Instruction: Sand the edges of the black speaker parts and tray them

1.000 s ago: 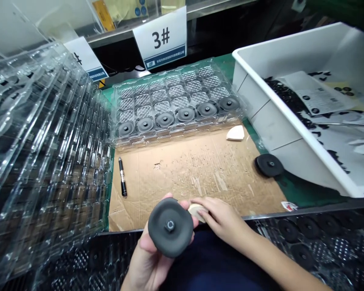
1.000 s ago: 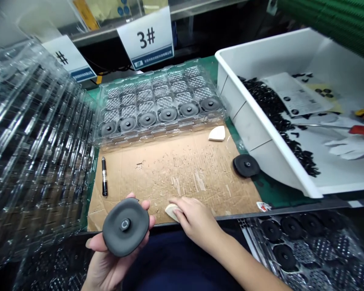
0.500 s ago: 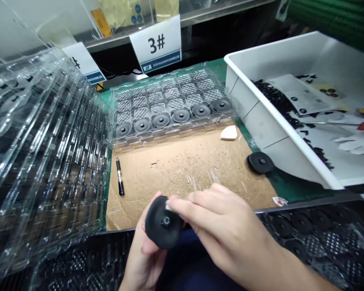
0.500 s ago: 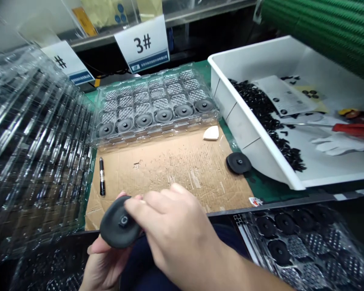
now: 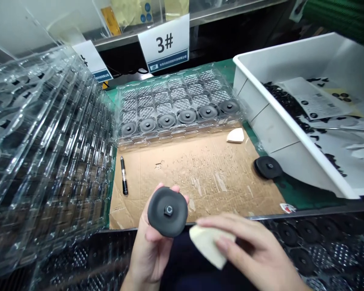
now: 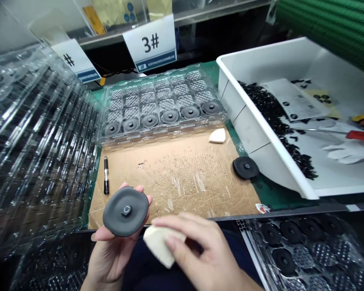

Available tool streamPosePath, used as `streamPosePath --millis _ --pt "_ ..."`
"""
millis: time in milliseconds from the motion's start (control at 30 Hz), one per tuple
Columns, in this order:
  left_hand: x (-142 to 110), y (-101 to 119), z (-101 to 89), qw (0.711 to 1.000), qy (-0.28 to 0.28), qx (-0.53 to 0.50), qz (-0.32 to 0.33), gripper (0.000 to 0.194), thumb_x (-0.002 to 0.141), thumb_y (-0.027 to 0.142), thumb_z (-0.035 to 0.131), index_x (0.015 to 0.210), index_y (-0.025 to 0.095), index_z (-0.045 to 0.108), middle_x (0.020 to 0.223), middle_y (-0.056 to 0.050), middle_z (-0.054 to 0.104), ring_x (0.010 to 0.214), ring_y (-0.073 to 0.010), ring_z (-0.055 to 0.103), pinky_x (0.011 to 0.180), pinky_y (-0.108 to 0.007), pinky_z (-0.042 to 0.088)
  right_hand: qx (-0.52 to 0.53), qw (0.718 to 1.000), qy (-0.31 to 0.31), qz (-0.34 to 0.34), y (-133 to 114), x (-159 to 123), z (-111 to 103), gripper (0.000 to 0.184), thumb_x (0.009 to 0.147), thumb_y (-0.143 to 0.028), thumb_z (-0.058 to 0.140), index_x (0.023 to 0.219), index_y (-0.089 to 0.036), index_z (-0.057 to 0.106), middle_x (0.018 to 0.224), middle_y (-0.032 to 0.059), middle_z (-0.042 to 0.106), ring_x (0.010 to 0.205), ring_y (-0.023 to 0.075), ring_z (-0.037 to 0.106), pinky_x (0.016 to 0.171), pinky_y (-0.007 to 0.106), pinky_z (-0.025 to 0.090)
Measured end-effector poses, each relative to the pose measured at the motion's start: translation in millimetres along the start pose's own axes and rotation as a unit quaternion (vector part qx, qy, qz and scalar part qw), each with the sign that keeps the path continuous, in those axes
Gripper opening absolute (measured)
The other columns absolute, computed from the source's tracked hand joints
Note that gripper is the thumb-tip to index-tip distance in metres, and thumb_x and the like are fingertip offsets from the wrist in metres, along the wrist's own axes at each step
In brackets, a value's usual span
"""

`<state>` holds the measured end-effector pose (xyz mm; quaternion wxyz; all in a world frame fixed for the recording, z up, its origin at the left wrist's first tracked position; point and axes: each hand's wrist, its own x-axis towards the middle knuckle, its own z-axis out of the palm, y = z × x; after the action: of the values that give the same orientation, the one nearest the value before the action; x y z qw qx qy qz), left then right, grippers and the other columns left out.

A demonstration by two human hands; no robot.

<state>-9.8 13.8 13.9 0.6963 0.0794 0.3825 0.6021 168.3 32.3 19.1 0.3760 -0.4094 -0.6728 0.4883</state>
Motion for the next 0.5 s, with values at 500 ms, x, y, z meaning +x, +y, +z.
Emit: streamPosePath --millis 500 --pt "-2 -14 -9.0 1.0 -0.002 0.009 -0.011 0.049 0.059 0.027 0.079 0.105 0.032 0.065 0.104 0.002 0.071 0.101 -0.0221 0.063 0.091 -0.029 0.047 -0.155 0.972 -0.094 -0.151 -35 41 23 0.023 0.089 -0.01 0.042 0.1 -0.014 0.062 0.083 0.0036 0.068 0.073 0.0145 0.06 0.068 0.028 0.046"
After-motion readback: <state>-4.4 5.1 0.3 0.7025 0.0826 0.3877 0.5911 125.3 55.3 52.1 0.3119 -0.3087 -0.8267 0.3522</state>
